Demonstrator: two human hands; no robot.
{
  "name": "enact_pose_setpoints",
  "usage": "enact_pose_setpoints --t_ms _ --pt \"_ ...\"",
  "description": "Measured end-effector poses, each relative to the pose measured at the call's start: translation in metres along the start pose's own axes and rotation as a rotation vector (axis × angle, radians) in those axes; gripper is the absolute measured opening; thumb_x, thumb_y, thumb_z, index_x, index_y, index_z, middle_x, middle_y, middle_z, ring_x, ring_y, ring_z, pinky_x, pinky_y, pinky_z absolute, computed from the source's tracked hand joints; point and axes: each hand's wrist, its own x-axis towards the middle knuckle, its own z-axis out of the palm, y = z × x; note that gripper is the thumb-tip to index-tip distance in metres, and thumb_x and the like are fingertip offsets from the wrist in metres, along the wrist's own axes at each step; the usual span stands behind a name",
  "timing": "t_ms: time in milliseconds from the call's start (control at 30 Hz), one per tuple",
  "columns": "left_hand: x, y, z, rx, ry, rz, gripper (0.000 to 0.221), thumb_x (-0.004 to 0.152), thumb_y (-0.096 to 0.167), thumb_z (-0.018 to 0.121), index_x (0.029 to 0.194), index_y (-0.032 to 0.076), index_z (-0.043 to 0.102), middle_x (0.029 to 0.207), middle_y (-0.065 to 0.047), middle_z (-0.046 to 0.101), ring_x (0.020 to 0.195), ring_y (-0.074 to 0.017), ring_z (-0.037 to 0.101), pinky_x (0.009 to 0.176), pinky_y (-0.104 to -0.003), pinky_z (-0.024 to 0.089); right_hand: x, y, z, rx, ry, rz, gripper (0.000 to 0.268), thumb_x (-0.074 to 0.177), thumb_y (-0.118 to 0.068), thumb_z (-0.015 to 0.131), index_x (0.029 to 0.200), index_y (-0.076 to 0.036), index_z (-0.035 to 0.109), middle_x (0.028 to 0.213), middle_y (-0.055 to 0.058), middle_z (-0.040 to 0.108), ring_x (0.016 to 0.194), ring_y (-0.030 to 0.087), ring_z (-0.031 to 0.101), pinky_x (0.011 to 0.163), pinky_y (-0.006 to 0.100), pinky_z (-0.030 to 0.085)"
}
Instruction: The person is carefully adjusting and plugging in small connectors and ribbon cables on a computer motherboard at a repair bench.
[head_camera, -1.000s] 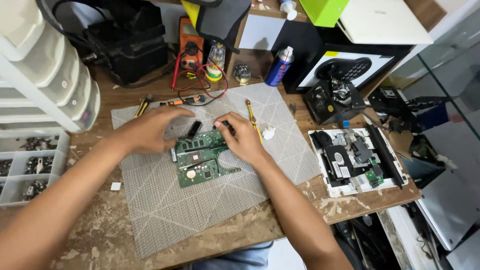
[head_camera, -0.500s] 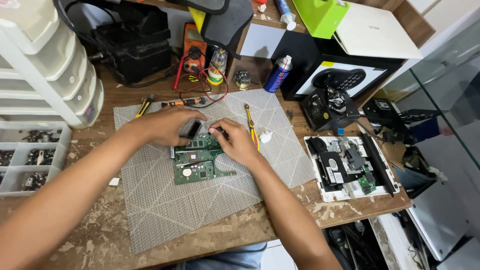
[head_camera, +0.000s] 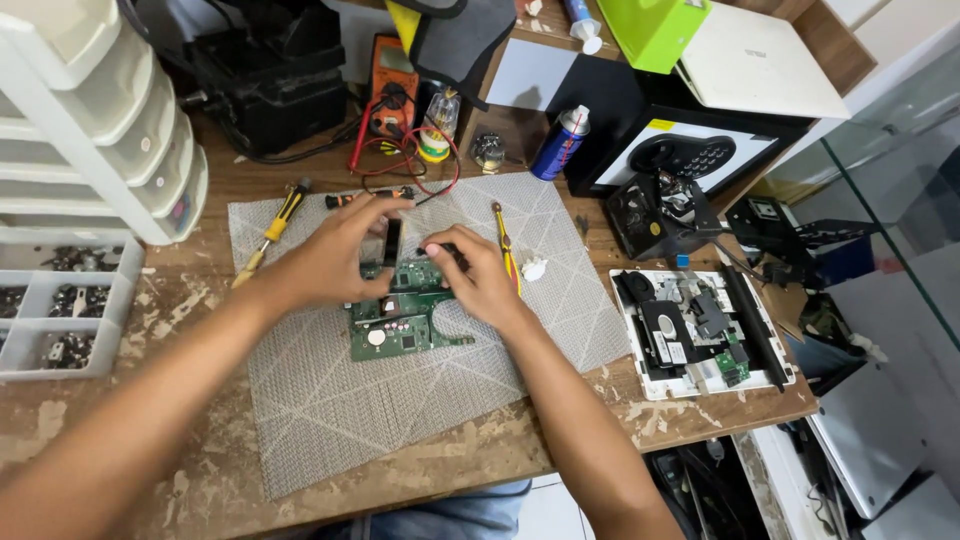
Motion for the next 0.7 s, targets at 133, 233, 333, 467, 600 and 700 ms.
enact_pose_setpoints --t_ms 133,233,333,467,600,700 --pt "-0.019 -0.015 0.018 -0.106 0.068 -0.043 0.084 0.067 -0.002 0.076 0.146 0.001 0.045 0.124 -0.020 0.055 0.103 -0.0327 0.066 0.097 -0.042 0.056 -0.001 0.000 0.004 0.102 -0.027 -0.015 0.013 0.102 -0.004 0.058 0.102 -0.002 0.071 0.080 0.012 0.065 0.053 0.018 0.068 0.050 0.029 0.054" --pt "-0.034 -0.033 0.034 -0.143 0.172 0.037 0.084 0.066 -0.003 0.079 0.143 0.000 0.047 0.126 -0.017 0.051 0.097 -0.0301 0.065 0.092 -0.044 0.057 -0.005 0.002 0.013 0.188 -0.078 -0.025 0.016 0.104 -0.004 0.054 0.103 -0.001 0.069 0.082 0.014 0.066 0.053 0.019 0.068 0.049 0.028 0.054" --pt "-0.041 -0.039 0.040 -0.167 0.216 0.037 0.084 0.067 -0.001 0.080 0.143 0.001 0.046 0.129 -0.017 0.050 0.087 -0.0257 0.065 0.085 -0.041 0.059 -0.011 0.011 0.018 0.168 -0.137 -0.061 0.012 0.101 0.000 0.057 0.102 0.001 0.069 0.082 0.016 0.068 0.052 0.022 0.069 0.049 0.033 0.054" --pt "-0.042 -0.042 0.041 -0.203 0.252 0.079 0.079 0.069 -0.001 0.080 0.141 -0.002 0.048 0.125 -0.020 0.053 0.082 -0.0263 0.067 0.080 -0.043 0.060 -0.009 -0.002 0.022 0.047 -0.241 -0.065 0.009 0.098 0.003 0.058 0.099 0.004 0.067 0.078 0.018 0.067 0.052 0.027 0.068 0.052 0.038 0.054" --pt "-0.043 -0.043 0.044 -0.232 0.260 0.114 0.079 0.068 -0.004 0.079 0.140 -0.005 0.046 0.123 -0.023 0.055 0.080 -0.0279 0.069 0.080 -0.043 0.062 -0.008 -0.007 0.024 -0.041 -0.254 -0.036 0.009 0.100 -0.002 0.058 0.096 0.002 0.066 0.076 0.017 0.066 0.054 0.029 0.069 0.051 0.037 0.053" --pt "-0.044 -0.053 0.049 -0.242 0.268 0.105 0.081 0.067 -0.005 0.080 0.141 -0.004 0.046 0.123 -0.022 0.057 0.079 -0.0272 0.069 0.079 -0.043 0.061 -0.017 0.017 0.026 -0.071 -0.175 -0.022 0.009 0.101 -0.003 0.059 0.101 0.000 0.067 0.079 0.015 0.066 0.056 0.027 0.069 0.052 0.037 0.054"
